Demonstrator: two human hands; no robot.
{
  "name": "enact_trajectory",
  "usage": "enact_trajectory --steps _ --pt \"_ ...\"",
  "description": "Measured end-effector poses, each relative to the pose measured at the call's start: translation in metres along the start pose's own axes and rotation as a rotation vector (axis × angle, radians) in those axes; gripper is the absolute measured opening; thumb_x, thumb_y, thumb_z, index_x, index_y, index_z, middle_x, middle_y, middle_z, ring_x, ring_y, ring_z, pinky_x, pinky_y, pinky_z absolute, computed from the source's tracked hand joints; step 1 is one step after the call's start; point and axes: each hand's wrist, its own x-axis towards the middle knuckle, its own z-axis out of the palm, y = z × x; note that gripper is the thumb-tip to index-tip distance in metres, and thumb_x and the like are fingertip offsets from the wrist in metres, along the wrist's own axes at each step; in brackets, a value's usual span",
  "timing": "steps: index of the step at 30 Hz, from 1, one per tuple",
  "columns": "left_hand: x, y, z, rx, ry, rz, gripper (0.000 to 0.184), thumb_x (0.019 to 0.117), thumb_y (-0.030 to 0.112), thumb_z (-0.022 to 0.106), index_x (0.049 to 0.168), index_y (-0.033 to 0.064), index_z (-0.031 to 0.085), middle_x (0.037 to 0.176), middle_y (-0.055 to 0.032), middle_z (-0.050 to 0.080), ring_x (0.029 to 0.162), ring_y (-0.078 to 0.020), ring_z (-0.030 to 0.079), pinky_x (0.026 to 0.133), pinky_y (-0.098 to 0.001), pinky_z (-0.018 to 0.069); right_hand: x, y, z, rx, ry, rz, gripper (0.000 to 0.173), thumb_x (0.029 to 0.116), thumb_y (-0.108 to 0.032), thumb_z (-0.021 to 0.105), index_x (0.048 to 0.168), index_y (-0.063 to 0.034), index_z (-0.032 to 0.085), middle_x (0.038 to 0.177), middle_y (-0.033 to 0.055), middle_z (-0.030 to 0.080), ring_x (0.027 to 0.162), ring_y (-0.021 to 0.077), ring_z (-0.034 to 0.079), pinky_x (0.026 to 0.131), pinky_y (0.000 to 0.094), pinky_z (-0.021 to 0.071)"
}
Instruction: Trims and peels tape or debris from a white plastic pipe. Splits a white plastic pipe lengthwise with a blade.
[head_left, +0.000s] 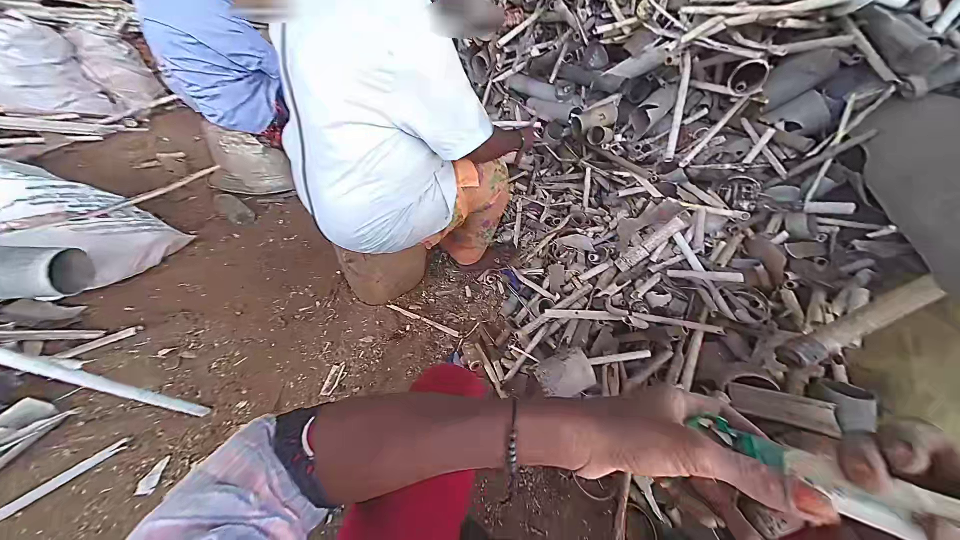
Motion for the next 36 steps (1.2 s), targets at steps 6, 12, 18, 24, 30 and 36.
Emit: enact_trajectory --steps 6,12,18,24,30,36 --pt "0.015 -0.022 -0.008 0.424 0.346 0.659 0.036 0.0941 0.014 0.073 0.127 0.0025 0.065 0.118 -0.0044 0.069 0.099 -0.0037 0.067 0.085 -0.0206 0.0576 0.005 0.009 0.027 0.033 0.332 0.086 0.023 0.0873 -0.035 0.076 0.098 -0.0154 0.073 0.075 0.0001 0.069 0.048 0.0033 0.057 0.043 0.0183 0.0486" --pt "0.021 -0.022 -0.023 0.889 0.472 1.021 0.029 0.0911 0.015 0.077 0.119 0.0061 0.072 0.117 -0.0060 0.072 0.108 -0.0086 0.068 0.092 -0.0226 0.0579 0.010 0.010 0.047 0.086 0.557 0.175 0.023 0.0963 -0.034 0.062 0.086 -0.0136 0.066 0.056 0.0011 0.058 0.041 0.0049 0.055 0.040 0.0183 0.0484" --pt "0.016 -0.026 -0.021 1.028 0.379 1.069 0.035 0.0935 0.029 0.074 0.121 0.0070 0.074 0.119 -0.0052 0.075 0.111 -0.0050 0.069 0.093 -0.0180 0.0553 0.010 0.005 0.037 0.175 0.562 0.154 0.015 0.0927 -0.019 0.055 0.085 -0.0102 0.065 0.064 0.0065 0.067 0.042 0.0099 0.061 0.038 0.0236 0.0517" --pt "0.014 -0.024 -0.026 1.170 0.351 1.261 0.020 0.1024 0.018 0.063 0.110 0.0033 0.074 0.100 -0.0106 0.077 0.094 -0.0108 0.074 0.084 -0.0193 0.0570 0.006 0.010 0.034 0.221 0.509 0.226 0.007 0.0879 -0.017 0.060 0.088 -0.0109 0.061 0.065 0.0049 0.064 0.041 0.0088 0.058 0.037 0.0223 0.0498" --pt "0.015 -0.022 -0.008 0.707 0.480 0.972 0.029 0.1063 0.024 0.055 0.100 0.0023 0.072 0.089 0.0009 0.072 0.081 0.0057 0.064 0.071 -0.0098 0.0509 0.006 0.010 0.035 0.211 0.304 0.090 0.014 0.0882 -0.024 0.071 0.092 -0.0125 0.065 0.075 0.0039 0.066 0.046 0.0075 0.059 0.040 0.0212 0.0504" --pt "0.010 -0.003 0.008 -0.101 0.437 0.385 0.024 0.1096 0.017 0.045 0.100 0.0037 0.063 0.078 0.0006 0.066 0.062 -0.0082 0.069 0.058 -0.0253 0.0626 0.004 0.010 0.042 0.031 0.160 -0.137 0.017 0.0932 -0.025 0.073 0.093 -0.0108 0.064 0.085 0.0048 0.068 0.054 0.0099 0.064 0.047 0.0246 0.0567"
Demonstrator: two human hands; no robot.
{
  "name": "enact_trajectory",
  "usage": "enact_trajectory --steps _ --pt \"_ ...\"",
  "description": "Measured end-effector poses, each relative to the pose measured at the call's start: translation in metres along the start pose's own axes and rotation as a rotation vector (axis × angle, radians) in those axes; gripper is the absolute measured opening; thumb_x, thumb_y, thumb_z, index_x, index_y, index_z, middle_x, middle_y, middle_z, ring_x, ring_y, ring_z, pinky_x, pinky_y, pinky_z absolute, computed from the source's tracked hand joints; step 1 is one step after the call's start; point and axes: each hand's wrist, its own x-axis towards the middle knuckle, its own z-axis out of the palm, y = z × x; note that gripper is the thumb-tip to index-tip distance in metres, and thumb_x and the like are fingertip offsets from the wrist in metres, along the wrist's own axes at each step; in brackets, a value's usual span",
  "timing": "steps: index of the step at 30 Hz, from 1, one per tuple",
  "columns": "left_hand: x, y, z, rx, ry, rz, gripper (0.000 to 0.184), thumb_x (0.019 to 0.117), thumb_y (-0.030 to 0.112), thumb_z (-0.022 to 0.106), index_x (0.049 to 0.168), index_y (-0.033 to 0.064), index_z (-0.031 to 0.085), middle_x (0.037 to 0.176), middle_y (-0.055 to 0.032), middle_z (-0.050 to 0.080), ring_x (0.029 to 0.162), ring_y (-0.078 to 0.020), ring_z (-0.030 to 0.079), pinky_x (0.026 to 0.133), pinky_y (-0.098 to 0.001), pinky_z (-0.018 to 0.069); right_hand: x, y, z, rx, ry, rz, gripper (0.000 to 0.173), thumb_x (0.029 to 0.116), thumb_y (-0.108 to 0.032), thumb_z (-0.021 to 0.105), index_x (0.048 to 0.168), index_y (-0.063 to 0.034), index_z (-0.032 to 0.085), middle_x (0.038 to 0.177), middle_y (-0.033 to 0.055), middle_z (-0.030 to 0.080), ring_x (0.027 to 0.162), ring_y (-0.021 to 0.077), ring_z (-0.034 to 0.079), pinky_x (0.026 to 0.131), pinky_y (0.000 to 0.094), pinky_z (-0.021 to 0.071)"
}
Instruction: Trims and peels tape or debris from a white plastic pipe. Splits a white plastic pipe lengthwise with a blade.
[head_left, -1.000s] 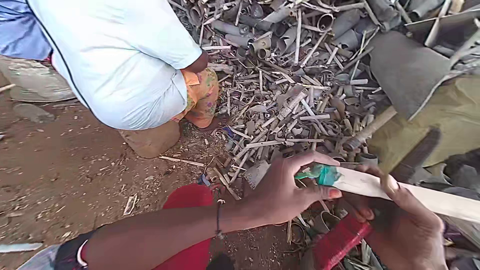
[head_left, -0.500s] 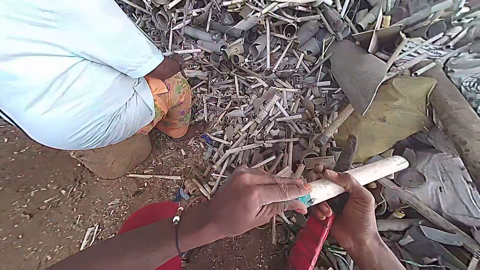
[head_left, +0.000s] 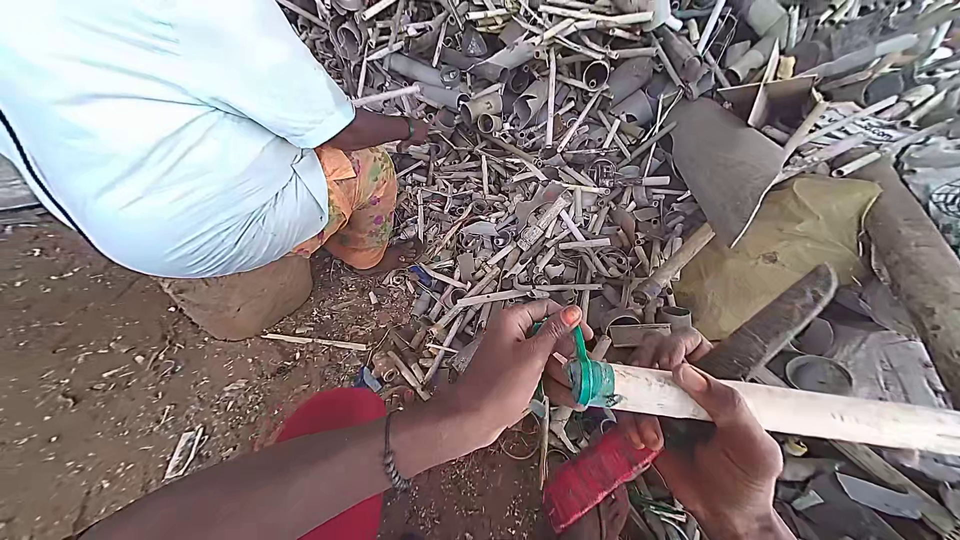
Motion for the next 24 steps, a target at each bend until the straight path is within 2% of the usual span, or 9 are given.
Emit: enact_trajectory --steps 3,6,8,14,16,18,19,21,24 --pt "0.001 -0.003 0.004 -0.127 0.031 -0.257 0.027 0.1103 0.022 0.043 0.098 0.0062 0.061 0.070 0.0006 0.058 0.057 -0.0091 0.064 0.054 -0.0250 0.0592 -0.004 -0.001 -0.001 -0.176 -0.039 -0.099 0.018 0.0923 -0.027 0.076 0.093 -0.0130 0.065 0.083 0.0016 0.066 0.055 0.0094 0.065 0.047 0.0253 0.0578" --pt "0.001 -0.005 0.001 -0.131 -0.045 -0.349 0.035 0.1115 0.030 0.037 0.089 0.0103 0.056 0.069 0.0025 0.053 0.059 -0.0071 0.058 0.058 -0.0228 0.0568 -0.003 -0.008 -0.003 -0.297 -0.167 -0.158 0.014 0.0917 -0.023 0.076 0.099 -0.0142 0.068 0.090 -0.0006 0.068 0.065 0.0080 0.069 0.050 0.0229 0.0600" --pt "0.000 0.001 -0.003 -0.119 -0.117 -0.413 0.049 0.1107 0.046 0.029 0.091 0.0114 0.057 0.072 0.0005 0.063 0.062 -0.0089 0.066 0.060 -0.0247 0.0593 -0.004 -0.009 -0.005 -0.295 -0.168 -0.150 0.016 0.0910 -0.022 0.077 0.101 -0.0141 0.069 0.093 -0.0001 0.068 0.065 0.0077 0.069 0.049 0.0223 0.0595" --pt "-0.004 0.002 -0.026 -0.251 -0.396 -0.325 0.097 0.0953 0.076 0.000 0.126 0.0094 0.063 0.117 -0.0116 0.071 0.093 -0.0247 0.076 0.077 -0.0393 0.0647 0.001 -0.015 -0.029 -0.346 -0.105 -0.150 0.018 0.0884 -0.025 0.080 0.101 -0.0169 0.070 0.093 -0.0011 0.070 0.065 0.0045 0.067 0.051 0.0182 0.0566" --pt "-0.004 0.002 -0.031 -0.211 -0.453 -0.285 0.092 0.0961 0.078 0.011 0.134 0.0107 0.060 0.126 -0.0120 0.068 0.101 -0.0259 0.074 0.083 -0.0412 0.0635 0.000 -0.017 -0.035 -0.376 -0.126 -0.133 0.018 0.0872 -0.024 0.081 0.101 -0.0181 0.072 0.095 -0.0023 0.070 0.069 0.0040 0.068 0.054 0.0174 0.0571" --pt "-0.004 0.005 -0.034 -0.107 -0.513 -0.297 0.063 0.1025 0.059 0.045 0.145 0.0132 0.050 0.128 -0.0094 0.065 0.105 -0.0231 0.072 0.089 -0.0388 0.0618 -0.002 -0.016 -0.038 -0.377 -0.135 -0.115 0.020 0.0866 -0.024 0.082 0.102 -0.0180 0.071 0.095 -0.0016 0.070 0.069 0.0048 0.068 0.055 0.0182 0.0577" --pt "-0.005 0.007 -0.031 -0.053 -0.510 -0.325 0.051 0.1010 0.038 0.059 0.144 0.0126 0.050 0.121 -0.0075 0.068 0.101 -0.0209 0.072 0.088 -0.0363 0.0619 -0.003 -0.015 -0.038 -0.370 -0.138 -0.103 0.020 0.0870 -0.024 0.082 0.103 -0.0178 0.071 0.095 -0.0012 0.071 0.069 0.0048 0.068 0.055 0.0183 0.0579" --pt "-0.008 0.008 -0.024 0.025 -0.457 -0.349 0.040 0.0959 0.011 0.070 0.134 0.0092 0.060 0.107 -0.0047 0.071 0.094 -0.0163 0.073 0.085 -0.0313 0.0625 -0.005 -0.012 -0.037 -0.340 -0.148 -0.078 0.021 0.0882 -0.024 0.081 0.106 -0.0169 0.071 0.096 -0.0001 0.072 0.071 0.0053 0.069 0.057 0.0187 0.0581" --pt "-0.011 -0.002 -0.018 0.127 -0.318 -0.128 0.029 0.0896 0.005 0.076 0.119 0.0074 0.072 0.102 0.0003 0.073 0.086 -0.0073 0.072 0.077 -0.0227 0.0617 -0.002 -0.010 -0.034 -0.303 -0.105 -0.047 0.027 0.0873 -0.027 0.082 0.108 -0.0146 0.071 0.096 0.0018 0.072 0.068 0.0060 0.068 0.054 0.0192 0.0574"
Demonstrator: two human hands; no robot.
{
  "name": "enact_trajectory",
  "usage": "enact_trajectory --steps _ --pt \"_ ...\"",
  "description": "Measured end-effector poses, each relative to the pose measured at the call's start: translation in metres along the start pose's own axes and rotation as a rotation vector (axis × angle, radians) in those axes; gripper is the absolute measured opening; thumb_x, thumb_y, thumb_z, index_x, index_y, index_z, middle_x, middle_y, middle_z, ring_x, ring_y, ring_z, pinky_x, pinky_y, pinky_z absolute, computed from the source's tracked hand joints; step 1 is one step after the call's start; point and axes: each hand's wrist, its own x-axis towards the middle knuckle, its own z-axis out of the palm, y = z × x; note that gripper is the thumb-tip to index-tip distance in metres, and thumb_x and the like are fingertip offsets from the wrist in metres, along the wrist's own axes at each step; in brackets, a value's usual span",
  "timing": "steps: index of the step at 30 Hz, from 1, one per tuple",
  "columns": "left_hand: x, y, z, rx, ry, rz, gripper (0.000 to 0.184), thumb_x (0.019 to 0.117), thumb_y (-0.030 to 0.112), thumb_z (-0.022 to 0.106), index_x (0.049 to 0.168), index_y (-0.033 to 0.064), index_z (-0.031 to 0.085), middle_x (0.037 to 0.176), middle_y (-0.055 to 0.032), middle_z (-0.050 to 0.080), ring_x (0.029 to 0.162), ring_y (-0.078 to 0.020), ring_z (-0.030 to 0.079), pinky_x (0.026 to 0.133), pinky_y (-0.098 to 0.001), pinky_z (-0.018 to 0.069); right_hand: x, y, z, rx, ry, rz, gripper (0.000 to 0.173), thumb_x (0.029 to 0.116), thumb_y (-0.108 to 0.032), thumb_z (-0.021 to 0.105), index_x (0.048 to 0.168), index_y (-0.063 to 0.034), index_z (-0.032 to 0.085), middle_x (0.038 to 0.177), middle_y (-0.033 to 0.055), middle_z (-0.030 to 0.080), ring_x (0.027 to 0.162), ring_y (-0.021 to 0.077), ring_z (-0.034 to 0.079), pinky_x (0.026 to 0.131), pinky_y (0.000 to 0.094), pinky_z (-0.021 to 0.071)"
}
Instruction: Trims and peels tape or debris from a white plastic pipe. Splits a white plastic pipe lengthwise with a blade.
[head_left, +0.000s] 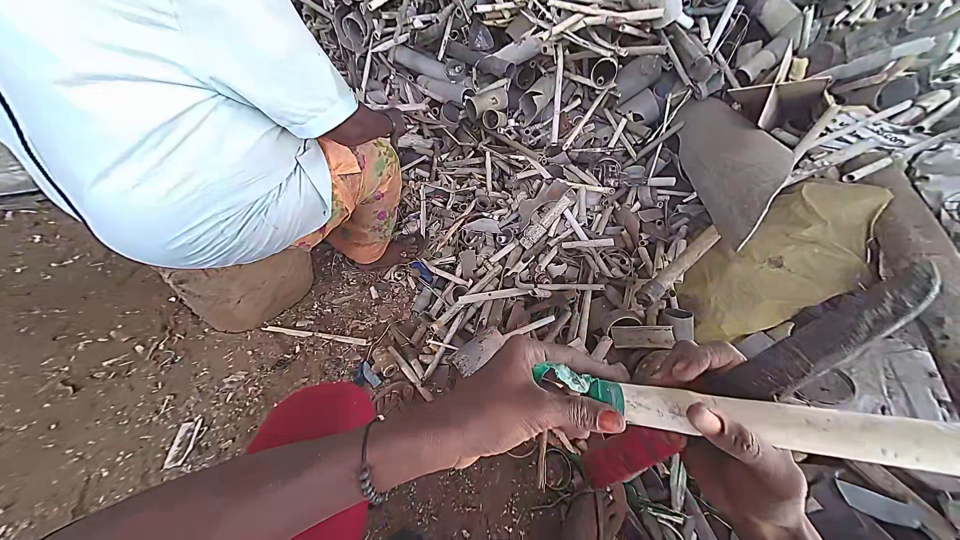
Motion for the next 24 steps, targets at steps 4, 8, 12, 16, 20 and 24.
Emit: enact_trajectory --steps 4,8,12,16,20,24 --pt "0.012 -0.016 -0.006 0.453 0.169 0.652 0.030 0.0859 0.005 0.079 0.114 -0.0017 0.072 0.113 -0.0062 0.075 0.099 -0.0064 0.072 0.087 -0.0199 0.0612 0.005 0.003 0.006 0.141 0.175 0.144 0.032 0.0873 -0.035 0.079 0.109 -0.0133 0.070 0.089 0.0015 0.070 0.058 0.0050 0.062 0.050 0.0192 0.0535" --pt "0.018 -0.019 -0.010 0.807 0.209 0.911 0.020 0.0914 0.008 0.074 0.111 0.0038 0.074 0.118 -0.0097 0.073 0.113 -0.0094 0.068 0.097 -0.0196 0.0547 0.009 0.003 0.020 0.335 0.371 0.345 0.020 0.0898 -0.030 0.074 0.096 -0.0111 0.072 0.078 0.0059 0.072 0.047 0.0062 0.061 0.042 0.0194 0.0517" --pt "0.014 -0.023 -0.007 0.808 0.159 0.935 0.022 0.0919 0.012 0.075 0.111 0.0015 0.075 0.119 -0.0123 0.074 0.113 -0.0097 0.069 0.096 -0.0182 0.0549 0.011 0.004 0.022 0.393 0.387 0.357 0.006 0.0905 -0.014 0.064 0.089 -0.0085 0.064 0.070 0.0059 0.067 0.044 0.0079 0.061 0.039 0.0206 0.0517" --pt "0.014 -0.021 -0.008 0.718 0.172 0.930 0.014 0.0961 0.007 0.069 0.106 -0.0012 0.077 0.115 -0.0130 0.075 0.109 -0.0106 0.071 0.094 -0.0202 0.0573 0.010 0.005 0.019 0.340 0.310 0.252 0.012 0.0888 -0.017 0.073 0.092 -0.0079 0.065 0.075 0.0068 0.068 0.050 0.0092 0.064 0.044 0.0223 0.0555" --pt "0.013 -0.019 -0.007 0.722 0.199 0.958 0.015 0.0991 0.011 0.066 0.103 -0.0024 0.074 0.107 -0.0111 0.077 0.111 -0.0143 0.071 0.100 -0.0250 0.0565 0.009 0.002 0.023 0.373 0.299 0.270 0.014 0.0878 -0.018 0.074 0.085 -0.0102 0.062 0.071 0.0056 0.067 0.049 0.0096 0.064 0.045 0.0223 0.0557" --pt "0.011 -0.014 -0.002 0.599 0.210 0.935 0.014 0.1012 0.011 0.063 0.102 -0.0012 0.070 0.098 -0.0061 0.075 0.095 -0.0032 0.070 0.084 -0.0155 0.0570 0.007 -0.003 0.025 0.417 0.159 0.187 0.015 0.0899 -0.018 0.075 0.089 -0.0083 0.063 0.080 0.0047 0.065 0.055 0.0102 0.065 0.048 0.0239 0.0578"
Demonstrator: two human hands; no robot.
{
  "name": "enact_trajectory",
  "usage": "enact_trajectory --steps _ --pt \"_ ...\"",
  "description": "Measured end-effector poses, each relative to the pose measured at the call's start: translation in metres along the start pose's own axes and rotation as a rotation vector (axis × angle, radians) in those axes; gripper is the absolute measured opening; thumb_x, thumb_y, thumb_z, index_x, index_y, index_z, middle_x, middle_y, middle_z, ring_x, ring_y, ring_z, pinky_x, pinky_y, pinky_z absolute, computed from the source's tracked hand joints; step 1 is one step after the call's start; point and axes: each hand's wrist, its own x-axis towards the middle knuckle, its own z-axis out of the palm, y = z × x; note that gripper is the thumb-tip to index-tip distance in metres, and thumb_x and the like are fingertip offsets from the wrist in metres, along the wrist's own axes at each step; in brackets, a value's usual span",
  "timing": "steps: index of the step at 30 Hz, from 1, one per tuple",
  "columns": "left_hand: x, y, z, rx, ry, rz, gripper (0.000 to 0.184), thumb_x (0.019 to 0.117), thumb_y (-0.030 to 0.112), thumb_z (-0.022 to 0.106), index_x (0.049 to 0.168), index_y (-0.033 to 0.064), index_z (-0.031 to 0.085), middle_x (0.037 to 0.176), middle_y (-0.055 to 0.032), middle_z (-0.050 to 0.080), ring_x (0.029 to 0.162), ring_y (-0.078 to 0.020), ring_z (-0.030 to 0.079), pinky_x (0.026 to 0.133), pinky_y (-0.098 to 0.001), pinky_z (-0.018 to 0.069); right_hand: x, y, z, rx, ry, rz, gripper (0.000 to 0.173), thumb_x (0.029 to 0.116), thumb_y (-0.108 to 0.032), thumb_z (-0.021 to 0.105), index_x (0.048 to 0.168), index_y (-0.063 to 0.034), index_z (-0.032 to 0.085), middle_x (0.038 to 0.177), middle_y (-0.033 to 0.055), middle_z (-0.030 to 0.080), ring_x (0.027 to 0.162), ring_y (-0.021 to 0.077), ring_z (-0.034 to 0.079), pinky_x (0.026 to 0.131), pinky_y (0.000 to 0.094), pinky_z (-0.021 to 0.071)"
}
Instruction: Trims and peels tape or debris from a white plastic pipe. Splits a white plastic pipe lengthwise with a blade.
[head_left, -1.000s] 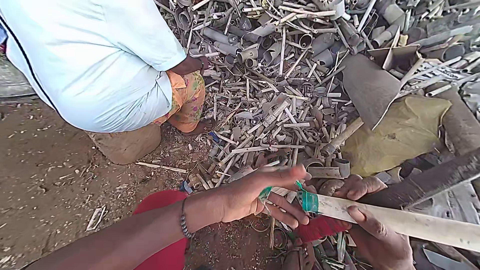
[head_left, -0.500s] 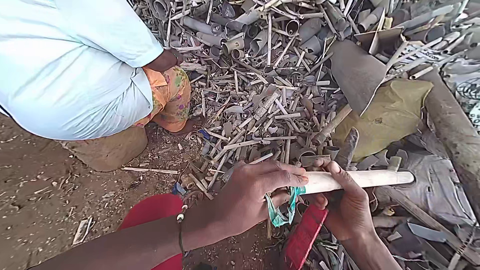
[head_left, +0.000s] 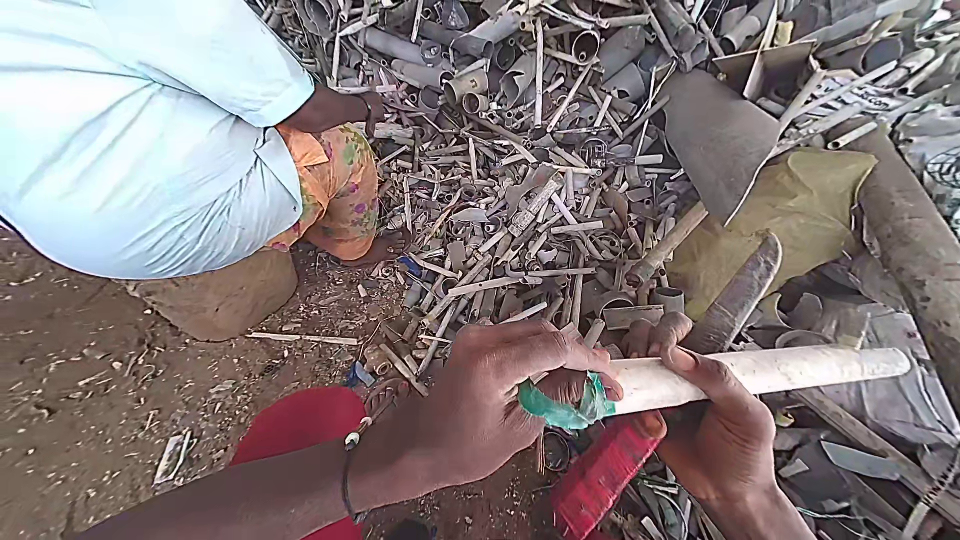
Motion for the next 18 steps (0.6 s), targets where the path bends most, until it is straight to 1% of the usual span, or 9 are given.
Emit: enact_trajectory --steps 2,4,6,8,10,12,14,16,18 --pt "0.001 0.001 0.002 -0.068 0.027 -0.028 0.016 0.1031 0.013 0.060 0.101 -0.0008 0.066 0.098 -0.0049 0.073 0.093 -0.0006 0.068 0.082 -0.0137 0.0552 -0.002 -0.001 0.003 0.017 -0.054 -0.033 0.014 0.0924 -0.018 0.073 0.092 -0.0077 0.063 0.084 0.0049 0.065 0.058 0.0107 0.066 0.049 0.0240 0.0584" --pt "0.003 0.002 0.006 -0.121 0.070 -0.085 0.018 0.1045 0.017 0.058 0.102 0.0005 0.064 0.099 -0.0030 0.072 0.093 0.0004 0.067 0.080 -0.0140 0.0553 -0.004 -0.001 0.006 0.006 -0.040 -0.059 0.014 0.0919 -0.019 0.074 0.092 -0.0086 0.064 0.084 0.0051 0.066 0.058 0.0107 0.066 0.050 0.0237 0.0573" --pt "0.005 0.003 0.010 -0.140 0.114 -0.184 0.020 0.1052 0.020 0.057 0.103 0.0023 0.066 0.102 -0.0017 0.073 0.095 -0.0019 0.069 0.082 -0.0172 0.0576 -0.003 -0.001 0.006 -0.067 -0.014 -0.117 0.016 0.0906 -0.021 0.076 0.092 -0.0103 0.064 0.083 0.0040 0.066 0.058 0.0099 0.066 0.051 0.0238 0.0581" --pt "0.007 0.003 0.013 -0.120 0.127 -0.257 0.019 0.1060 0.021 0.055 0.103 0.0036 0.063 0.103 -0.0028 0.076 0.097 -0.0044 0.071 0.083 -0.0196 0.0582 -0.003 -0.002 0.004 -0.169 0.008 -0.191 0.017 0.0897 -0.022 0.077 0.091 -0.0118 0.064 0.082 0.0022 0.064 0.056 0.0089 0.064 0.049 0.0237 0.0579" --pt "0.008 0.002 0.015 -0.047 0.131 -0.287 0.019 0.1065 0.023 0.054 0.102 0.0056 0.061 0.095 0.0004 0.075 0.089 -0.0004 0.071 0.076 -0.0159 0.0566 -0.004 -0.001 0.006 -0.207 0.047 -0.203 0.017 0.0873 -0.024 0.080 0.089 -0.0129 0.066 0.079 0.0022 0.065 0.055 0.0087 0.064 0.048 0.0236 0.0573" --pt "0.009 -0.002 0.014 0.030 0.150 -0.323 0.022 0.1065 0.028 0.054 0.100 0.0073 0.060 0.083 0.0044 0.069 0.076 0.0041 0.065 0.066 -0.0122 0.0519 -0.006 0.001 0.007 -0.222 0.057 -0.209 0.019 0.0872 -0.024 0.080 0.090 -0.0129 0.065 0.079 0.0024 0.065 0.055 0.0095 0.064 0.049 0.0245 0.0581" --pt "0.011 -0.006 0.012 0.068 0.142 -0.389 0.024 0.1061 0.030 0.054 0.099 0.0086 0.059 0.076 0.0059 0.061 0.068 0.0050 0.060 0.061 -0.0118 0.0495 -0.008 0.002 0.005 -0.289 0.060 -0.252 0.020 0.0873 -0.023 0.080 0.090 -0.0135 0.063 0.081 0.0013 0.064 0.056 0.0090 0.064 0.049 0.0243 0.0586" --pt "0.013 -0.009 0.009 0.036 0.115 -0.463 0.023 0.1062 0.028 0.055 0.099 0.0070 0.059 0.076 0.0044 0.062 0.065 0.0032 0.063 0.059 -0.0136 0.0549 -0.008 0.003 0.003 -0.378 0.057 -0.300 0.020 0.0877 -0.024 0.080 0.089 -0.0152 0.063 0.084 -0.0010 0.063 0.058 0.0069 0.064 0.049 0.0225 0.0588" --pt "0.018 -0.010 0.007 -0.025 0.100 -0.575 0.021 0.1066 0.025 0.055 0.101 0.0059 0.058 0.076 0.0022 0.065 0.062 -0.0004 0.066 0.059 -0.0170 0.0590 -0.009 0.004 0.004 -0.436 0.077 -0.338 0.020 0.0872 -0.026 0.081 0.088 -0.0167 0.063 0.084 -0.0020 0.063 0.057 0.0062 0.064 0.048 0.0223 0.0590"
